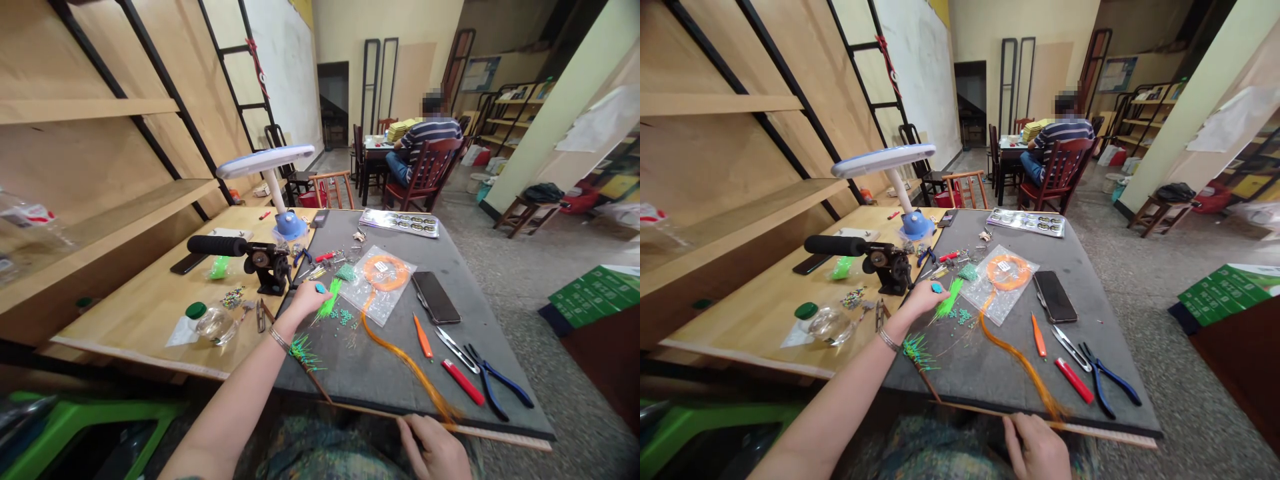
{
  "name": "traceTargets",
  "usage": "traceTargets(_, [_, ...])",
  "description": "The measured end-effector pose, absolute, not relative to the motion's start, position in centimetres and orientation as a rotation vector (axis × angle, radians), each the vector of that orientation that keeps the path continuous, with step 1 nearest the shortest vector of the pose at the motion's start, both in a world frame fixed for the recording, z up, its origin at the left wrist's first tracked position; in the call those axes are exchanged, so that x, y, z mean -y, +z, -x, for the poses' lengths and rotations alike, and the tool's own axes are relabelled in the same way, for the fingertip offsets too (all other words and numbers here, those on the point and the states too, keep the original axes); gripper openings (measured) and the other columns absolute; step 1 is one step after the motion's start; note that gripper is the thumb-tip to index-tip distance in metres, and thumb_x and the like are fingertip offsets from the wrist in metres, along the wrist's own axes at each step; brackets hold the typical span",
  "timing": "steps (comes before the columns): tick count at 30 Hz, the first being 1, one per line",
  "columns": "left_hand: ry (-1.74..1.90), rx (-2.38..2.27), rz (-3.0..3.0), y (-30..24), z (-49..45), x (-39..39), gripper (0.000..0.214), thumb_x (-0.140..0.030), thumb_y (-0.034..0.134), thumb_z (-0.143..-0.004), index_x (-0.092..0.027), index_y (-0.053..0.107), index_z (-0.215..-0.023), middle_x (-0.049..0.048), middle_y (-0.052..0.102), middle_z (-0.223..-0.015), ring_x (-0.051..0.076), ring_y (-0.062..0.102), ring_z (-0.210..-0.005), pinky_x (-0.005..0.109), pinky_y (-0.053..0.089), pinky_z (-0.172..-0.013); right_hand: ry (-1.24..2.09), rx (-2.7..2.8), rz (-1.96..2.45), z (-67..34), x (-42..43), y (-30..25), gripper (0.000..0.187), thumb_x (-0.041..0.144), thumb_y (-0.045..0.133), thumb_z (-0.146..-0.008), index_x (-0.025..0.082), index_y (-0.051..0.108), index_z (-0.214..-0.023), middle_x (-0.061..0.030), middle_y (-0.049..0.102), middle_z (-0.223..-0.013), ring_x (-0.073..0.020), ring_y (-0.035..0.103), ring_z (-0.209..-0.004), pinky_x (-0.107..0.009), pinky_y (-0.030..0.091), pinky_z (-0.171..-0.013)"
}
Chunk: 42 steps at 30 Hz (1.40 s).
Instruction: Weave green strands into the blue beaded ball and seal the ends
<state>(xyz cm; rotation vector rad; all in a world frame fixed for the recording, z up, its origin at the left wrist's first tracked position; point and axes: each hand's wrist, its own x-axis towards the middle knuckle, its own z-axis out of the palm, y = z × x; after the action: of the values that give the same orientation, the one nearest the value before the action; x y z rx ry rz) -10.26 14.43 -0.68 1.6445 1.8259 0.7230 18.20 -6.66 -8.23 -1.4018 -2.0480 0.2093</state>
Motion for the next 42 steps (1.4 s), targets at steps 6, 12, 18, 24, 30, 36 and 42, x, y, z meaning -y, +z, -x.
traceTargets(6, [0.826,-1.58,-1.451,0.9,9.2,-12.7,0.031,-0.045,0.065,-0.065,-0.015,0.06,-0.06,-0.0044,0.049,-0.05,0.008,0.039,-0.045,0.022,0.029,-0.047,0.544,1.874,1.429,-18.1,6.5,-7.9,0.035,0.041,0.047,-0.09,0.021,0.066,-0.069,-0.0022,0.062,-0.057,-0.0143,0.059,-0.053,-0.02,0.044,-0.053])
traceTargets(12, [0.705,-1.074,-1.101,2.0,4.1,-6.7,0.039,-0.049,0.073,-0.06,-0.013,0.059,-0.064,-0.005,0.047,-0.052,0.003,0.029,-0.041,0.02,0.016,-0.041,1.19,1.148,1.342,-15.6,2.8,-3.8,0.044,0.059,0.054,-0.08,0.017,0.067,-0.082,0.0032,0.053,-0.051,-0.0103,0.045,-0.044,-0.02,0.035,-0.044])
traceTargets(18, [0.633,-1.05,-1.034,0.9,0.4,-3.0,0.038,-0.048,0.074,-0.057,-0.014,0.058,-0.062,-0.0058,0.049,-0.05,0.004,0.032,-0.042,0.02,0.015,-0.041,1.519,0.7,1.116,-13.2,0.1,-2.3,0.042,0.057,0.068,-0.069,0.018,0.059,-0.079,0.0099,0.041,-0.046,-0.0028,0.023,-0.037,-0.016,0.015,-0.037])
traceTargets(24, [0.567,-0.985,-0.961,-0.3,0.1,-1.6,0.036,-0.045,0.074,-0.061,-0.014,0.057,-0.066,-0.0063,0.046,-0.05,0.003,0.027,-0.041,0.021,0.011,-0.041,1.497,0.658,1.13,-13.6,0.2,-2.5,0.038,0.05,0.074,-0.065,0.018,0.053,-0.066,0.011,0.038,-0.042,-0.0029,0.022,-0.038,-0.016,0.013,-0.038])
traceTargets(30, [0.62,-0.882,-0.749,-1.3,-0.4,-0.9,0.032,-0.036,0.078,-0.059,-0.013,0.057,-0.069,-0.006,0.045,-0.053,0.002,0.027,-0.042,0.019,0.007,-0.041,1.437,0.839,1.231,-14.8,0.0,-2.1,0.043,0.06,0.063,-0.07,0.018,0.058,-0.073,0.0072,0.046,-0.046,-0.0055,0.03,-0.038,-0.019,0.02,-0.04])
traceTargets(36, [0.802,-0.868,-0.493,-1.8,-0.3,-1.4,0.03,-0.027,0.082,-0.053,-0.011,0.059,-0.065,-0.0059,0.042,-0.054,0.002,0.032,-0.046,0.016,0.006,-0.04,0.219,1.628,1.824,-21.9,0.3,-3.8,0.024,0.036,0.053,-0.082,0.017,0.065,-0.089,-0.0119,0.068,-0.09,-0.0242,0.058,-0.081,-0.034,0.042,-0.074])
traceTargets(42, [0.89,-0.881,-0.298,-1.5,-0.8,-1.8,0.031,-0.023,0.084,-0.05,-0.01,0.062,-0.068,-0.0041,0.046,-0.059,0.002,0.037,-0.047,0.013,0.008,-0.037,-0.248,2.033,2.06,-25.9,-0.1,-6.3,0.018,0.017,0.046,-0.08,0.016,0.064,-0.076,-0.0134,0.066,-0.083,-0.0257,0.058,-0.078,-0.034,0.042,-0.07])
